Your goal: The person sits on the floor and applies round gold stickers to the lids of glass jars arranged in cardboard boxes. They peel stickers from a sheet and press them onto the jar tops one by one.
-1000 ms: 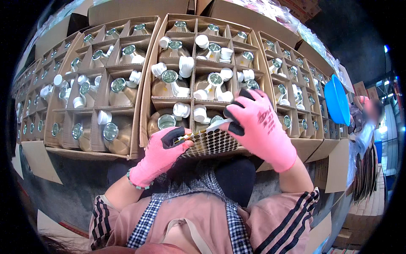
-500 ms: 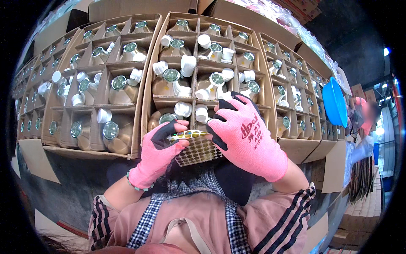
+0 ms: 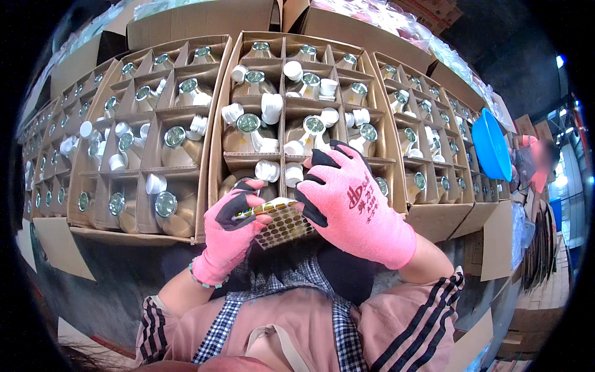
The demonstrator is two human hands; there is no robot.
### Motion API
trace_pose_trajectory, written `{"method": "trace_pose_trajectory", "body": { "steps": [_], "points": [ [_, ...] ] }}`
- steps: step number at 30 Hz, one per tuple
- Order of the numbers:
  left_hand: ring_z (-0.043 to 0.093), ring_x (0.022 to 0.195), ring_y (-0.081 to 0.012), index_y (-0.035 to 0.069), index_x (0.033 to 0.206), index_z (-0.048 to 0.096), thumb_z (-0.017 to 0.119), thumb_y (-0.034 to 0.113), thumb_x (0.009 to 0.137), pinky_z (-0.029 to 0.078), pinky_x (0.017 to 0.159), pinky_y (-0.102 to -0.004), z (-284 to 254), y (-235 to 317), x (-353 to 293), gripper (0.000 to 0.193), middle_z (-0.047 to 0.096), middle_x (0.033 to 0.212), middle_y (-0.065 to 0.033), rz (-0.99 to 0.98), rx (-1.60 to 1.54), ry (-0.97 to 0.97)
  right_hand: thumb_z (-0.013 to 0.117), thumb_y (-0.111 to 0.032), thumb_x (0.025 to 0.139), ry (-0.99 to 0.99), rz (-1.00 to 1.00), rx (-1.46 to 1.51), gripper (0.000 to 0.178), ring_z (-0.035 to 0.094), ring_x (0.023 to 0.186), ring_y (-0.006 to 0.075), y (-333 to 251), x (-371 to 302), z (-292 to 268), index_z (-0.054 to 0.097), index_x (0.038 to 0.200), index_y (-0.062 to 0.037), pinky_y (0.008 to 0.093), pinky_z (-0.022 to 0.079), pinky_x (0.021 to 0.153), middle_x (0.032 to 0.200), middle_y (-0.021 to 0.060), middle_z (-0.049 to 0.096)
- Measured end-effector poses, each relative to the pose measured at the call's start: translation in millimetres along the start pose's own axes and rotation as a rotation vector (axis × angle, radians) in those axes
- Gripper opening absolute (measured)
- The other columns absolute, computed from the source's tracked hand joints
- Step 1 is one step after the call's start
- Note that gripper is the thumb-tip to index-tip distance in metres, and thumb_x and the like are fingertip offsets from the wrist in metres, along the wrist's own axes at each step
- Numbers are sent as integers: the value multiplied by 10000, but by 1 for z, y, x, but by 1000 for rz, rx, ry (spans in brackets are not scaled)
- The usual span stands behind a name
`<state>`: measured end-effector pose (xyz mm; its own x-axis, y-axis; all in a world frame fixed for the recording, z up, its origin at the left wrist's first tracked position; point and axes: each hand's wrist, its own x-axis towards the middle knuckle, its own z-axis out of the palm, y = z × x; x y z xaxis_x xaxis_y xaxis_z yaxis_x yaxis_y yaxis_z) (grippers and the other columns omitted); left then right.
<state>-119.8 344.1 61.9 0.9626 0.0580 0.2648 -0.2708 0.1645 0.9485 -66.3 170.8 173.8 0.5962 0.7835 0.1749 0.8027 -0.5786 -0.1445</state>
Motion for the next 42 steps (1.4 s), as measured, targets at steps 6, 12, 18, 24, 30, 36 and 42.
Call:
{"method": "trace_pose_trajectory", "body": {
  "steps": [6, 12, 18, 24, 30, 36, 42],
  "points": [
    [509, 1003, -239, -21, 771, 601, 682, -12, 637, 391, 804, -320, -3, -5, -3, 157, 578, 850, -99, 35, -18, 12, 670, -152, 634, -23, -5, -42, 230, 490, 960, 324, -2, 2, -4, 568, 813, -50, 471, 346, 885, 863, 103, 553],
    [515, 973, -239, -9, 779, 616, 679, 11, 647, 396, 804, -322, -8, -8, 2, 148, 581, 825, -93, 98, 61, -10, 649, -123, 627, -68, -53, -44, 221, 478, 1002, 325, 0, 5, -5, 553, 814, -55, 483, 338, 891, 907, 116, 543],
    [532, 925, -234, 6, 799, 641, 663, 71, 669, 418, 766, -317, -2, 2, 4, 147, 585, 801, -103, -4, 12, -7, 646, -99, 604, -83, -47, -29, 244, 468, 1038, 319, -2, 8, -3, 556, 829, -63, 482, 336, 902, 933, 113, 538],
    [536, 928, -240, 6, 783, 649, 643, 38, 646, 424, 756, -312, -4, 1, 2, 140, 587, 784, -94, 49, 43, 21, 667, -88, 636, -32, -25, -17, 212, 488, 1024, 295, -5, 7, 1, 606, 838, -77, 453, 350, 886, 853, 76, 553],
    [536, 914, -226, 0, 762, 640, 677, 69, 687, 417, 754, -302, -3, 4, 2, 109, 586, 799, -100, -28, 36, 67, 652, -51, 590, -29, -92, 41, 241, 494, 1020, 277, -1, 8, 2, 606, 825, -83, 446, 359, 879, 875, 38, 560],
    [531, 899, -189, -13, 773, 629, 684, 104, 716, 414, 746, -288, -1, 1, 3, 141, 591, 820, -93, -87, -58, 84, 684, -115, 563, -24, -172, 8, 307, 474, 1007, 286, 5, 8, 7, 571, 847, -93, 471, 350, 895, 942, 68, 523],
    [534, 849, -104, -15, 826, 632, 634, 91, 754, 420, 740, -238, -3, -2, 8, 127, 607, 875, -66, -459, -313, 36, 657, 15, 562, 127, -106, 276, 178, 506, 1036, 284, 7, 35, -9, 550, 700, -23, 390, 395, 871, 1039, 101, 574]
  ]
}}
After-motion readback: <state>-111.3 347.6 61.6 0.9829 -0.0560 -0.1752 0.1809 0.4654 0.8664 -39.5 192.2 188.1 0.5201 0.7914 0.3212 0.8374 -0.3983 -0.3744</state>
